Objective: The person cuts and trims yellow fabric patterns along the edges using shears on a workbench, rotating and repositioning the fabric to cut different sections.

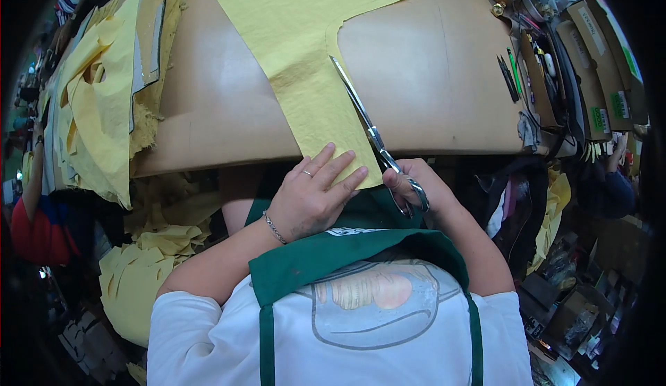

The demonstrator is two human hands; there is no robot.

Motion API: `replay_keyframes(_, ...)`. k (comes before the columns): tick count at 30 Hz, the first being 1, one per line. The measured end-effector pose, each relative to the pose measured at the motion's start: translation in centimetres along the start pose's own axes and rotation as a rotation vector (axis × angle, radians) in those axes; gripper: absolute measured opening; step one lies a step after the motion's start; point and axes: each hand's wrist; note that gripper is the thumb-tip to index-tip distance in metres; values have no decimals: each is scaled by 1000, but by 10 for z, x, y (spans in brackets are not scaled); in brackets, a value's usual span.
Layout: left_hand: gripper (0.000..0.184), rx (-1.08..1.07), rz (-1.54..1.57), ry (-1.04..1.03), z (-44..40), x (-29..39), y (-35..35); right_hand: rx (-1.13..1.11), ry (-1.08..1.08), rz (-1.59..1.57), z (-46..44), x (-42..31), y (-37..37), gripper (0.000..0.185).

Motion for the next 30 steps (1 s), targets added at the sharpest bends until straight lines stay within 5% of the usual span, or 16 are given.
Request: replay_keyframes(30,43,10,76,-63,5,6,6,-119,30,9,-17,-15,3,74)
Point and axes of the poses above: each hand's wrist, its own z-axis away from the middle knuckle, its own y-axis out of the back of the hand, x = y × z, and after that the axes turned 8 degrees about -z, right-handed
